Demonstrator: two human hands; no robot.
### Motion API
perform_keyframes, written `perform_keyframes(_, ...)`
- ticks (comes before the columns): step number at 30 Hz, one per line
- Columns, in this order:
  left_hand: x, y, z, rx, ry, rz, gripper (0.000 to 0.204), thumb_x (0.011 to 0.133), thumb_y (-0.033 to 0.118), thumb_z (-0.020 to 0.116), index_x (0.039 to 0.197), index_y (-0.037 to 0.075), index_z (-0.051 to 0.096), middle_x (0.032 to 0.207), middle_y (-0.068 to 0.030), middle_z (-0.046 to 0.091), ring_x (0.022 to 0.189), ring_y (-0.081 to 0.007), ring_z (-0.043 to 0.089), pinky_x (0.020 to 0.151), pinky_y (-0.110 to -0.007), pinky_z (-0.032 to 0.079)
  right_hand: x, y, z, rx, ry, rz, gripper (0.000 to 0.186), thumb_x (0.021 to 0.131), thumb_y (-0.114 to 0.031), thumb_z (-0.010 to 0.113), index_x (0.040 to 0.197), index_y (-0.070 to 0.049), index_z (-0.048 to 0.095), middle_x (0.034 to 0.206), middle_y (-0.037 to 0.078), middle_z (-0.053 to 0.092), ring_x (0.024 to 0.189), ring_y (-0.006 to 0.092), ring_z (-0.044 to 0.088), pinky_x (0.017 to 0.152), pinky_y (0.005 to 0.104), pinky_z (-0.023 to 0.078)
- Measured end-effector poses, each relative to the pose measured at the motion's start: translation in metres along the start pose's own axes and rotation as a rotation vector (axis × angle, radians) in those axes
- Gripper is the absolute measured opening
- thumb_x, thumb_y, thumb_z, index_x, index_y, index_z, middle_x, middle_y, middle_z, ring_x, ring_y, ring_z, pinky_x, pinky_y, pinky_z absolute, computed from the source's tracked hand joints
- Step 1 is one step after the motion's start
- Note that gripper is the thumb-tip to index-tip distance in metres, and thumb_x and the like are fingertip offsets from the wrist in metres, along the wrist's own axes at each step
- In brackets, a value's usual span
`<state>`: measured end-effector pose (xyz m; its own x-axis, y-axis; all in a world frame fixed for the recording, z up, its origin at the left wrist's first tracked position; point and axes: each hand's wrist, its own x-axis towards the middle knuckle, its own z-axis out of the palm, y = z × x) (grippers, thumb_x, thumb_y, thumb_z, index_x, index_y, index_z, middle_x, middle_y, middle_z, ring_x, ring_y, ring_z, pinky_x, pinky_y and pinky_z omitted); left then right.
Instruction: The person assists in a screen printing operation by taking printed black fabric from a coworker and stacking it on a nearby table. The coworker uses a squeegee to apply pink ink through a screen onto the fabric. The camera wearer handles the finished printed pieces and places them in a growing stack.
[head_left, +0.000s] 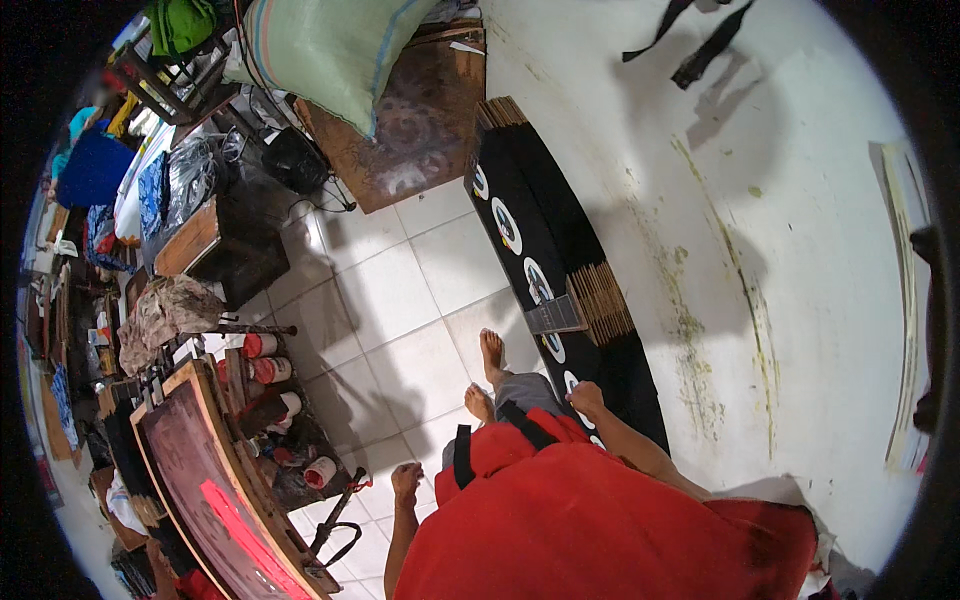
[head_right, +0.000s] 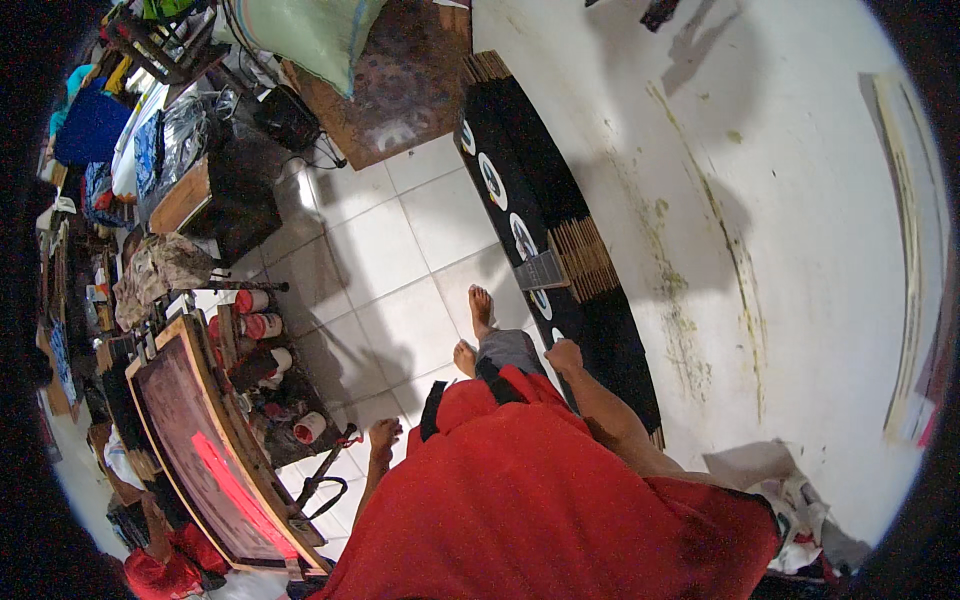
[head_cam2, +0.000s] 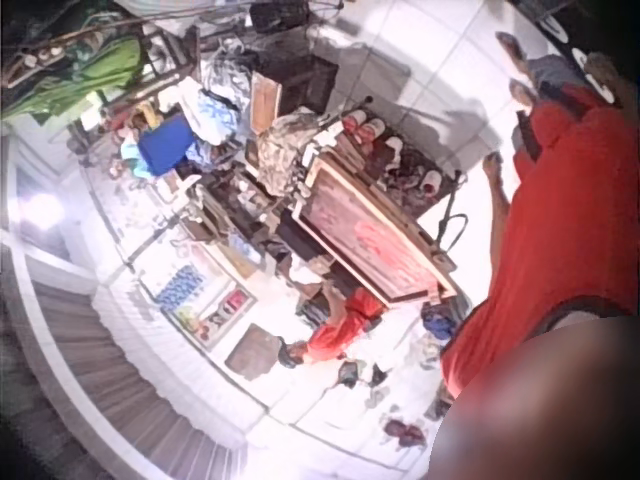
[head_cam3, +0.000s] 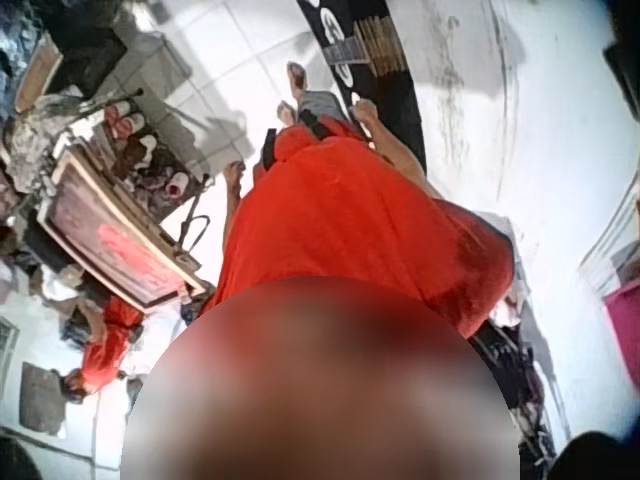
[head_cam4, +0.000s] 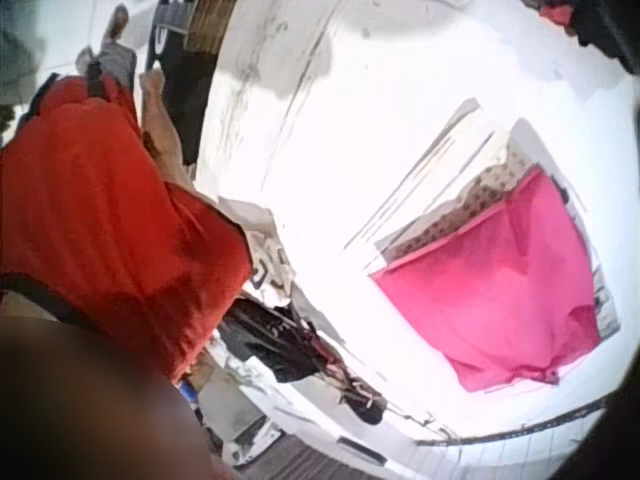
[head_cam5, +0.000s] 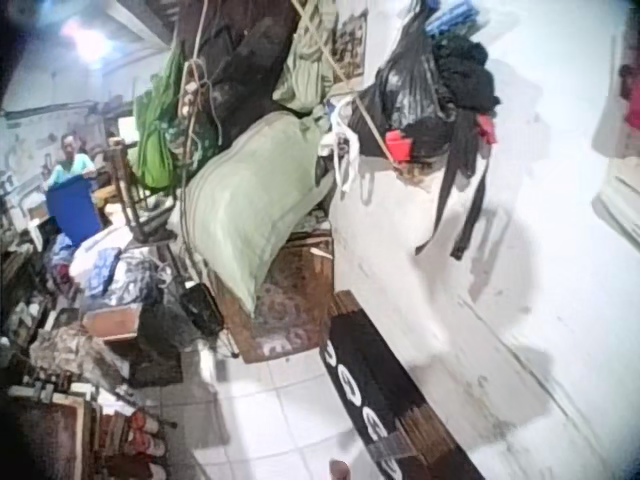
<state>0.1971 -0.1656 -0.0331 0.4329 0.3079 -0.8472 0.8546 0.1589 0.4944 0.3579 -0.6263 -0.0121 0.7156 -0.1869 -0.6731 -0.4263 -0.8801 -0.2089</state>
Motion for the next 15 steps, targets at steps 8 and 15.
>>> perform_keyframes(8,-0.019,-0.046,-0.019,-0.019,-0.074,-0.148,0.019,0.078,0.018,0.062,0.09,0.004,0.061,0.066,-0.0024,0.061,0.055,-0.0111,0.056,0.048,-0.024,0.039,-0.035,0.005,0.023,0.346,0.054,0.107,0.03,0.068,-0.028,0.07,0.087,-0.004,0.067,0.091,0.016,0.065,0.086,0.0307,0.062,0.078,0.0388,0.048)
perform_keyframes(15,-0.006,-0.02,-0.01,-0.076,-0.052,-0.074,0.024,0.079,0.019,0.063,0.097,0.003,0.058,0.071,-0.0035,0.062,0.06,-0.0118,0.058,0.053,-0.026,0.041,-0.024,-0.004,0.022,0.124,0.034,-0.002,0.028,0.068,-0.028,0.069,0.086,-0.007,0.068,0.094,0.015,0.064,0.089,0.0297,0.061,0.079,0.037,0.048)
